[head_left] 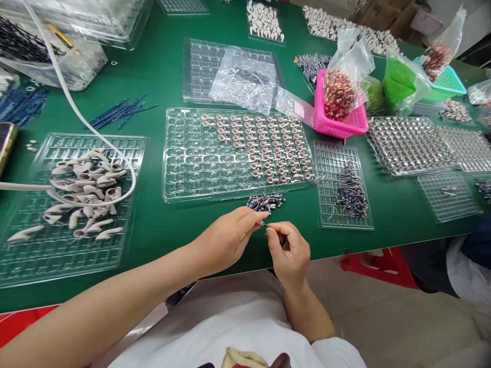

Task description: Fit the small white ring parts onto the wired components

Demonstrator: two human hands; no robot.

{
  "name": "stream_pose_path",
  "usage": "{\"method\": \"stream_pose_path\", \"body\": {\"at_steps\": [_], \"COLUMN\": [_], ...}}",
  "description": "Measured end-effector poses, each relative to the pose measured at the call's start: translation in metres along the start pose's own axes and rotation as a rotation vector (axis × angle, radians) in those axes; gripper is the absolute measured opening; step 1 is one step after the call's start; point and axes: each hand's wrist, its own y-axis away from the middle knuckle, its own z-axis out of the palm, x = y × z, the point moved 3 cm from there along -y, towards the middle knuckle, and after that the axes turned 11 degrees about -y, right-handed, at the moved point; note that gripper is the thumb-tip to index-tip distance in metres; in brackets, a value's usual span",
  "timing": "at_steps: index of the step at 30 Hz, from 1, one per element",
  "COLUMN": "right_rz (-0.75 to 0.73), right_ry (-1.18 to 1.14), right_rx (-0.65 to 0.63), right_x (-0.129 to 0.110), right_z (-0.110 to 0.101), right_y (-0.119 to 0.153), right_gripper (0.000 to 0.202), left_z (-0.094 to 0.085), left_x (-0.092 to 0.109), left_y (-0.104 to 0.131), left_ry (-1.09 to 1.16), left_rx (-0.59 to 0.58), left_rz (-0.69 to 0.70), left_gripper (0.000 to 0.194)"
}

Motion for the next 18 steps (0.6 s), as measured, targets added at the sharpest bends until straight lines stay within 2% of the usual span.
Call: {"method": "stream_pose_path", "body": {"at_steps": [3, 9, 18], "right_rz": [-0.017, -0.031, -0.057], "right_ry": [-0.006, -0.010, 0.031], "right_rx": [-0.012, -0.037, -0.051], "right_x": [-0.0010, -0.0014, -0.0013], "right_z": [0.0005, 0.0017, 0.0027], "right_y": [-0.0015, -0.0025, -0.0026], "right_gripper": [0.008, 0.009, 0.009], "left_z": [0.0011, -0.0014, -0.0027], "left_x": [-0.0005, 0.0005, 0.0003], "left_y": [0.0015, 0.0008, -0.0009], "left_ry": [-0.052, -0.161, -0.225], "left_rx": [0.025, -0.015, -0.029], "left_rz": [0.059, 0.127, 0.127], "left_gripper": [0.033, 0.037, 0.037]}}
